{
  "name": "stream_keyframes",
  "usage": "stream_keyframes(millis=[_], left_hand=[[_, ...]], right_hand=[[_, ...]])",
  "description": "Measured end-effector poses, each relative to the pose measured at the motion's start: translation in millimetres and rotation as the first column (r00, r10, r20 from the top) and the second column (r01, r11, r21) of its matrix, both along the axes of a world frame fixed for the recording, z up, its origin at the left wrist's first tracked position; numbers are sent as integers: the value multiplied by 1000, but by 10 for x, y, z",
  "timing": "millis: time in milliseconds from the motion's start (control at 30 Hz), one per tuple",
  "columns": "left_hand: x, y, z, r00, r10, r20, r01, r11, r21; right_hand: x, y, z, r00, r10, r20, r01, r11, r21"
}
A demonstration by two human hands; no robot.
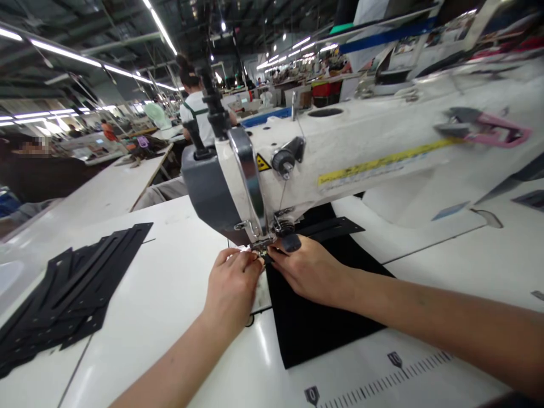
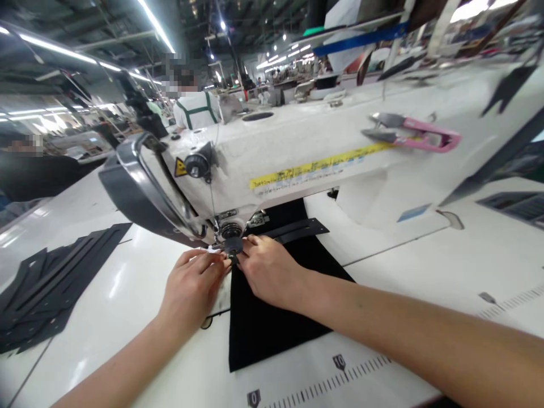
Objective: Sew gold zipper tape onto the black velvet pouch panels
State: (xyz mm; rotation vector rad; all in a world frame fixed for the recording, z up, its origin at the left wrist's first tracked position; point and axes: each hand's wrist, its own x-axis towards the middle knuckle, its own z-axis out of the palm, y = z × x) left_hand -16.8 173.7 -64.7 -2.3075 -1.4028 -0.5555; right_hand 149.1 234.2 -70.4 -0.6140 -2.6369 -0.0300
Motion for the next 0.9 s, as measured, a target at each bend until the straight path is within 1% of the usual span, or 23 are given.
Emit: stream_keyframes(millis=[167, 367, 500, 600, 733, 800, 833, 900], left_hand=[[-14, 15, -11, 999, -11, 32, 11, 1000, 20], [-8, 34, -32, 999, 16, 30, -18, 998, 54], [-6, 41, -37, 999, 28, 35, -30, 997, 74], [-6, 35, -42, 998, 21, 51, -26, 996, 91], [-2, 30, -70, 998, 16, 67, -24, 991, 132], [-9, 35, -77, 997, 23, 80, -34, 990, 135], [-16, 36, -71, 996, 33, 87, -44, 991, 127], [-35, 13, -29, 995, 39, 96, -48, 995, 88]], right_hand=[[-8, -9, 27, 1000, -20, 24, 19, 1000, 11], [-27, -6, 50, 1000, -25, 14, 25, 999, -34], [-36, 2, 54, 1000, -30, 4, 30, 999, -38], [-51, -12, 53, 1000, -20, -23, 18, 999, -49], [-77, -17, 19, 993, -28, -113, 19, 997, -81], [-58, 19, 0, 990, -32, -137, 23, 997, -70], [-26, 41, -4, 990, -48, -130, 41, 997, -58], [94, 59, -1, 984, -149, -93, 148, 989, -26]])
